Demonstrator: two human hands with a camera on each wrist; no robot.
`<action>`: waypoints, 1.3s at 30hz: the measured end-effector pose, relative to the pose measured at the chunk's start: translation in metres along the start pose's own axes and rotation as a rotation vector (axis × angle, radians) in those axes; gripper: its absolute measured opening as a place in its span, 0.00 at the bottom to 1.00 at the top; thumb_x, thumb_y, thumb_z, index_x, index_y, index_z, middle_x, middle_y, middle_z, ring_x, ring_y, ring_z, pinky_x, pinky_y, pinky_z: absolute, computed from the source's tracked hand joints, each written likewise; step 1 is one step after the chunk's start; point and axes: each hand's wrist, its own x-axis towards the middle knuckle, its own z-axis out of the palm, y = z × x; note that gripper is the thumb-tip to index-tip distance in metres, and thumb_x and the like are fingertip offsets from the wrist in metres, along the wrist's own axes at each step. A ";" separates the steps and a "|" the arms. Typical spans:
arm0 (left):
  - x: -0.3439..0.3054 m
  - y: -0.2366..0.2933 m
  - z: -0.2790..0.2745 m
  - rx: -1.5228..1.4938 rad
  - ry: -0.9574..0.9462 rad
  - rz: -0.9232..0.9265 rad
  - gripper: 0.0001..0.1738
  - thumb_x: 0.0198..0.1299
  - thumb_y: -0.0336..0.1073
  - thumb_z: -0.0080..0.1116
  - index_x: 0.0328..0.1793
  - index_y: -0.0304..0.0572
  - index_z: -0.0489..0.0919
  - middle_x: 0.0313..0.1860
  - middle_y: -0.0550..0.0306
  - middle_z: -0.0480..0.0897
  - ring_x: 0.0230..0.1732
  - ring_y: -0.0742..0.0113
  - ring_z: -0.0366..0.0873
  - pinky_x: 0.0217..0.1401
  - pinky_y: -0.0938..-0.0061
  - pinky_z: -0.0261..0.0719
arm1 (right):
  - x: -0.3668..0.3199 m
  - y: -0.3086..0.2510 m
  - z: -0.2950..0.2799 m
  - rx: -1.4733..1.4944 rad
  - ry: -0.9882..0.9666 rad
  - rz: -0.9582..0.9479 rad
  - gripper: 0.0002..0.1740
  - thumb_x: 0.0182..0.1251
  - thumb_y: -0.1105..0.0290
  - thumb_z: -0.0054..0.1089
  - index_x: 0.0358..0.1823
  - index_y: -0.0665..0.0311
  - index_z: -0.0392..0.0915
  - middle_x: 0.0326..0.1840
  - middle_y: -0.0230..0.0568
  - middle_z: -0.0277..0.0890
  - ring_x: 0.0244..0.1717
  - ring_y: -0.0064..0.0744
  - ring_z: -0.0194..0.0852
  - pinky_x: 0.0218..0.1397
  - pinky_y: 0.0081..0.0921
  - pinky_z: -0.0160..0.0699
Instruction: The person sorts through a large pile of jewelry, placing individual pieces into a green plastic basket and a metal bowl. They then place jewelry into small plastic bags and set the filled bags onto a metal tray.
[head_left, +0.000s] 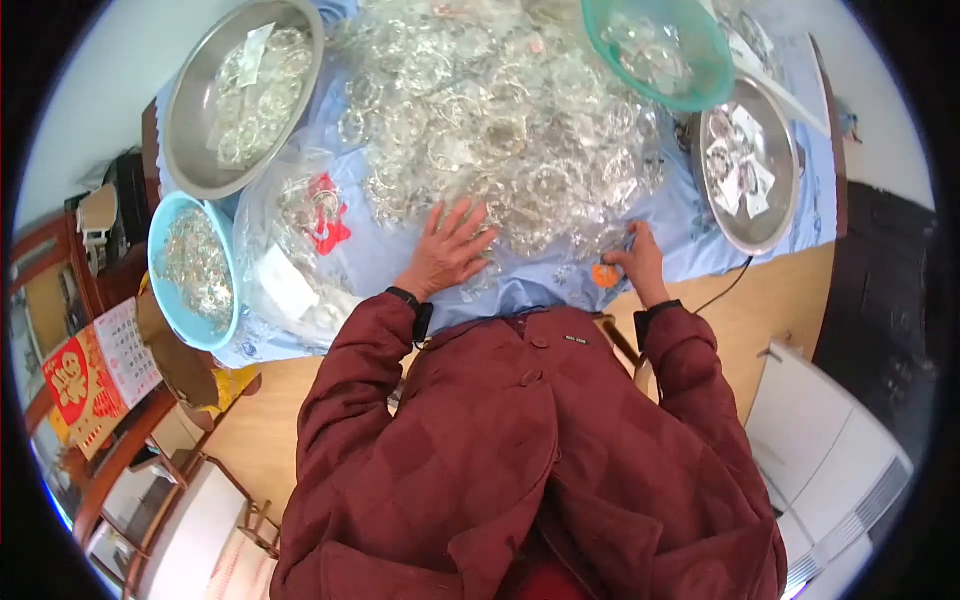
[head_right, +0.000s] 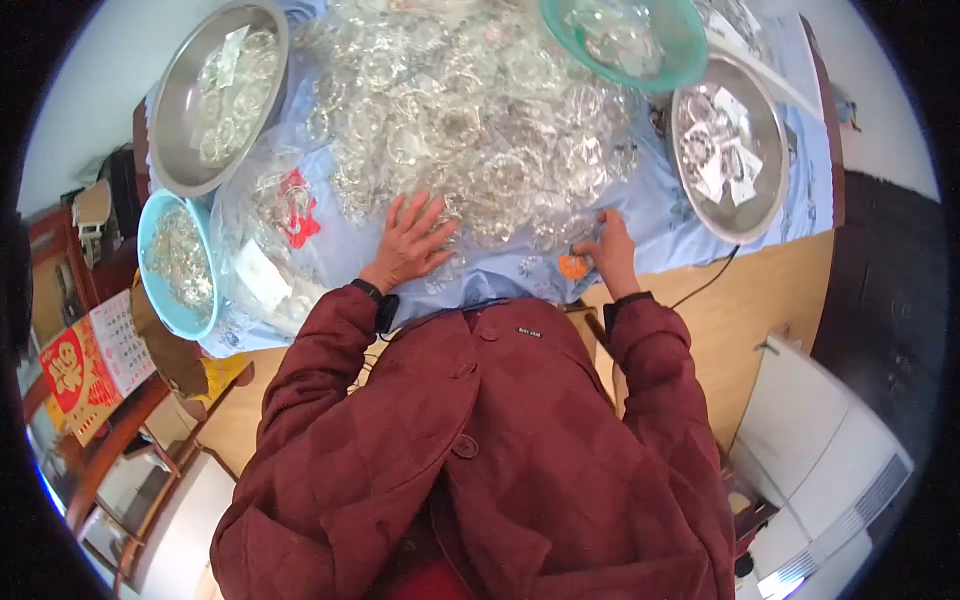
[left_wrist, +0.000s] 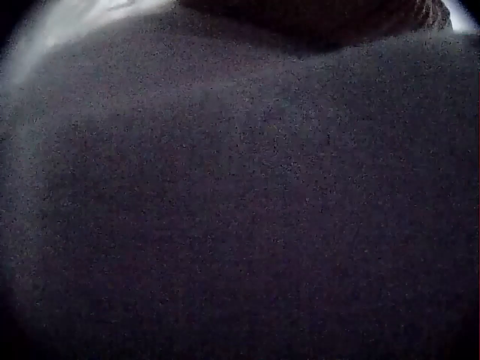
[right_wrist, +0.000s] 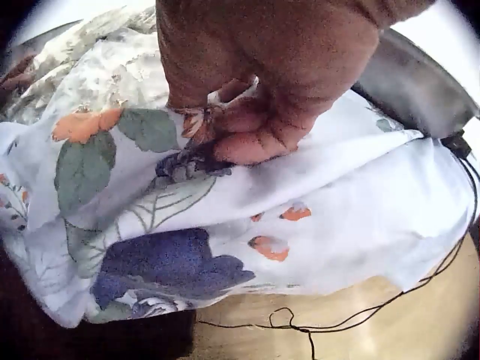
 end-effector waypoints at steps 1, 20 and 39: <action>-0.001 -0.002 0.003 0.016 0.010 -0.022 0.29 0.48 0.52 0.59 0.58 0.56 0.72 0.68 0.51 0.60 0.69 0.49 0.53 0.68 0.48 0.45 | 0.003 0.003 0.000 0.020 -0.047 0.023 0.34 0.33 0.68 0.73 0.45 0.62 0.63 0.39 0.50 0.72 0.42 0.52 0.72 0.42 0.37 0.71; 0.001 -0.009 0.018 0.202 0.490 -0.892 0.36 0.54 0.50 0.56 0.66 0.40 0.62 0.66 0.32 0.55 0.67 0.40 0.51 0.65 0.53 0.50 | 0.063 0.004 -0.027 0.338 -0.459 0.049 0.12 0.54 0.67 0.62 0.22 0.67 0.71 0.12 0.38 0.70 0.09 0.26 0.69 0.11 0.23 0.67; 0.123 -0.001 -0.022 0.036 0.522 -0.549 0.32 0.44 0.37 0.64 0.58 0.39 0.68 0.54 0.50 0.72 0.56 0.50 0.65 0.60 0.56 0.56 | 0.081 0.010 -0.046 0.363 -0.750 0.104 0.10 0.56 0.67 0.61 0.29 0.68 0.76 0.11 0.39 0.71 0.09 0.26 0.70 0.10 0.19 0.67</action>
